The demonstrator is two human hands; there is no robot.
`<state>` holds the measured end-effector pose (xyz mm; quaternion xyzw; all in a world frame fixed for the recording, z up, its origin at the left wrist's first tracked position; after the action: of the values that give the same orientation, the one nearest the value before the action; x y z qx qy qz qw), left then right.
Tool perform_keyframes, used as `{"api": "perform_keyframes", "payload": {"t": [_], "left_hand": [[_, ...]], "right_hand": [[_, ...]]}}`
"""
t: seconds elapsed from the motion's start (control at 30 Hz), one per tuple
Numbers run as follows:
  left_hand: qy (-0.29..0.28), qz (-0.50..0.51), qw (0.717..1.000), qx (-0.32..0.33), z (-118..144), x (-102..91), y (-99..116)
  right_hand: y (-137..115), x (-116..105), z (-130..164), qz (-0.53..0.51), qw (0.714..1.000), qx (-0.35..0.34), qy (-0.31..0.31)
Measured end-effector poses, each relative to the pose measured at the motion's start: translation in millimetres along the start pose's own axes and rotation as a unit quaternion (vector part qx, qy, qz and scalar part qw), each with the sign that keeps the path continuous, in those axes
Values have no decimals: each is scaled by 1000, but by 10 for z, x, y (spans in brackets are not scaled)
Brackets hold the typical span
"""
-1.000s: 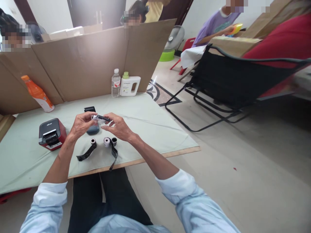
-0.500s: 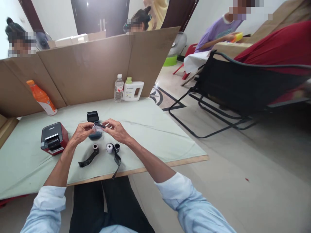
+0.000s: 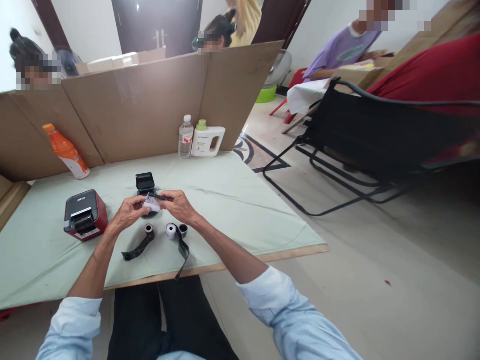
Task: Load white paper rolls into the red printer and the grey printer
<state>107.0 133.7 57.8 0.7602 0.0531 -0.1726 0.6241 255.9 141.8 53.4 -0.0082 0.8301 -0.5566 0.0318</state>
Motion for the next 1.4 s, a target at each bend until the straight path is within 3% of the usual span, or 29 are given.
{"api": "perform_keyframes", "payload": {"t": [0.27,0.5,0.7,0.87,1.13,1.4], "left_hand": [[-3,-203,972,121,84,-70,44],[92,-251,950,163,-262,-226,-119],[131,-342,921,133,-666,-292,-365],[123,-374,912,115,-698,-316,-495],[66,-498,858,107,-674,-178,-254],[32,-531,844,65,-681,-143,-207]], "right_hand": [[-67,12,161,66,996,-67,-7],[1,132,-12,191,970,-147,-17],[212,283,-322,282,942,-177,-41],[311,374,-353,327,924,-184,-78],[303,446,-238,391,888,-212,-113],[286,443,-231,392,890,-203,-112]]}}
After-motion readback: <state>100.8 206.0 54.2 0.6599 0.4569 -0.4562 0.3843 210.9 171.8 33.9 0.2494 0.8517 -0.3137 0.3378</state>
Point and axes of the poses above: each hand's wrist, its own z-axis away from the middle knuckle, its own x-axis out of the palm, y = z × x, the point moved 9 cm from there along -z, towards the middle knuckle, and after that the axes turned 13 degrees about y, right-handed, at the moved point
